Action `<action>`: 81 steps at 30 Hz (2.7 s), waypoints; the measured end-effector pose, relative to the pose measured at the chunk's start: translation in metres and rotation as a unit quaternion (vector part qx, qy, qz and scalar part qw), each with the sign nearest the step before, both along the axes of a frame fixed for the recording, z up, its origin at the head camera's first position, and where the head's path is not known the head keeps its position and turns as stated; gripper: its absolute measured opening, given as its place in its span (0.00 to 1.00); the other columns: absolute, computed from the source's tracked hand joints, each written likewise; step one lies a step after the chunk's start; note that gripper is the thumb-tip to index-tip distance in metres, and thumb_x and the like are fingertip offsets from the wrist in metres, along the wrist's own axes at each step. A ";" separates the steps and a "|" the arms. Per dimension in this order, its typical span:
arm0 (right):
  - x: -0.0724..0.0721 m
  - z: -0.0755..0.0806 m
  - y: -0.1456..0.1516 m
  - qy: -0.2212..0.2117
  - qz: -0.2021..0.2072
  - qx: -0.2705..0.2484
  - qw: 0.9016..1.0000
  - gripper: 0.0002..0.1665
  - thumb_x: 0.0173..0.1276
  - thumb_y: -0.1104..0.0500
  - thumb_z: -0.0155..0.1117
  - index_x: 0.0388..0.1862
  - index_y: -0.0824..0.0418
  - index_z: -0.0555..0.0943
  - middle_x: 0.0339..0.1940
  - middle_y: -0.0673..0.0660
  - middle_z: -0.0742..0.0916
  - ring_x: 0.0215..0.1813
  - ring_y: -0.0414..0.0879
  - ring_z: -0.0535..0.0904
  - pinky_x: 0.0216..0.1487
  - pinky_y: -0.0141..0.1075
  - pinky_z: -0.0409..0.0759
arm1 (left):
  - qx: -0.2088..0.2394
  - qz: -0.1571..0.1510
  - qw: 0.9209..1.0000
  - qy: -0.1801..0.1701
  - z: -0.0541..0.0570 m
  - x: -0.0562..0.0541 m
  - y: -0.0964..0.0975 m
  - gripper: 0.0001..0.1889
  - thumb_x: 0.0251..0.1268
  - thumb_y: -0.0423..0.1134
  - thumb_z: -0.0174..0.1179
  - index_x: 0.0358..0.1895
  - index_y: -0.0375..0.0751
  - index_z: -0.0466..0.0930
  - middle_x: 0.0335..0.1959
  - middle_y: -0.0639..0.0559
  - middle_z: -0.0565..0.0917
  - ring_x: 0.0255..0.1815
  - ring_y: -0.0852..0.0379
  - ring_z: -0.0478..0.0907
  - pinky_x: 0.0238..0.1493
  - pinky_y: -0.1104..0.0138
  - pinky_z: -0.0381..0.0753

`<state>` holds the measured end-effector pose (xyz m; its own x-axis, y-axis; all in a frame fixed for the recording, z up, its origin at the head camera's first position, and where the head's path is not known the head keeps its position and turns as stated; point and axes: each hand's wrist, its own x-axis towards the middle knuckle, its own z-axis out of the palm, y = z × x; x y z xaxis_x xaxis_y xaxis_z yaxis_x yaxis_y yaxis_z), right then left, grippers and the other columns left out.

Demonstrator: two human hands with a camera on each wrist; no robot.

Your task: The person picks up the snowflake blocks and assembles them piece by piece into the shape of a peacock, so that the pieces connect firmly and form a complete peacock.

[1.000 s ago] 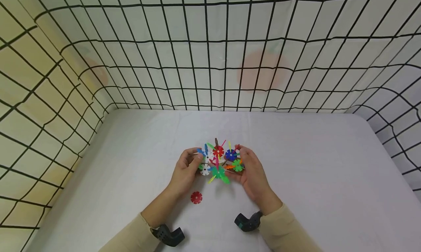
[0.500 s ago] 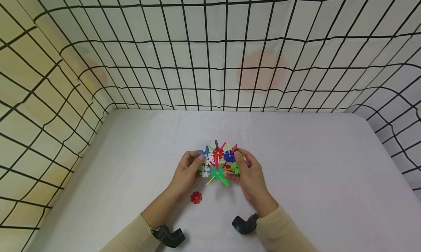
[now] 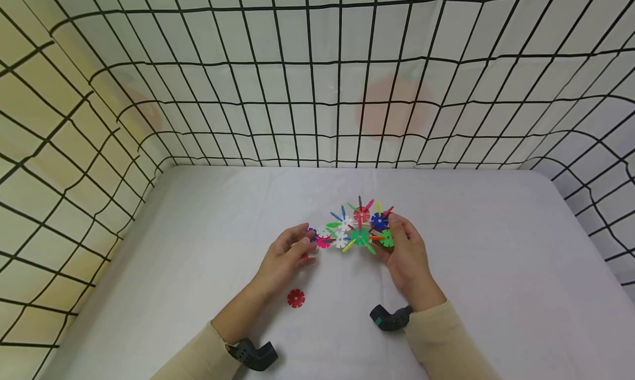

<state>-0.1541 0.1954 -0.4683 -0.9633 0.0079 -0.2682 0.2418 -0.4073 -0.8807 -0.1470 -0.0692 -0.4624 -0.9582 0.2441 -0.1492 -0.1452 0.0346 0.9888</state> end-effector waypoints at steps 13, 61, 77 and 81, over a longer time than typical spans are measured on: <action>-0.011 -0.002 0.043 -0.028 -0.137 0.215 0.967 0.32 0.75 0.35 0.56 0.67 0.54 0.74 0.54 0.48 0.79 0.47 0.31 0.81 0.46 0.27 0.86 | -0.325 -0.233 0.915 0.055 0.018 -0.004 -0.034 0.18 0.57 0.41 0.74 0.51 0.47 0.82 0.37 0.57 0.81 0.40 0.60 0.77 0.42 0.67 0.78; 0.015 -0.030 -0.090 0.352 -0.001 0.590 0.727 0.15 0.67 0.64 0.72 0.52 0.61 0.87 0.46 0.56 0.91 0.47 0.47 0.88 0.49 0.41 0.88 | -0.016 -0.066 0.998 0.009 -0.023 -0.014 -0.024 0.12 0.75 0.31 0.57 0.55 0.29 0.77 0.42 0.32 0.89 0.28 0.61 0.87 0.39 0.61 0.90; 0.015 -0.027 -0.088 0.296 0.052 0.384 0.873 0.12 0.68 0.69 0.69 0.48 0.59 0.85 0.47 0.54 0.90 0.48 0.45 0.88 0.49 0.26 0.86 | 0.026 -0.063 0.998 -0.009 -0.019 -0.021 -0.024 0.12 0.76 0.31 0.56 0.53 0.24 0.74 0.42 0.28 0.88 0.27 0.63 0.86 0.36 0.65 0.90; 0.015 -0.028 -0.088 0.289 0.047 0.398 0.870 0.11 0.67 0.68 0.70 0.45 0.56 0.86 0.45 0.53 0.91 0.46 0.43 0.88 0.48 0.25 0.85 | 0.026 -0.068 0.997 -0.008 -0.019 -0.021 -0.026 0.12 0.76 0.30 0.56 0.53 0.23 0.74 0.40 0.31 0.89 0.27 0.64 0.85 0.34 0.68 0.89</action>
<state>-0.1393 0.1071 -0.4961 -0.9420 -0.1168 0.3145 -0.3349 0.3836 -0.8607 -0.1679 -0.0956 -0.4813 -0.9131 0.3803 -0.1469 -0.1576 0.0030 0.9875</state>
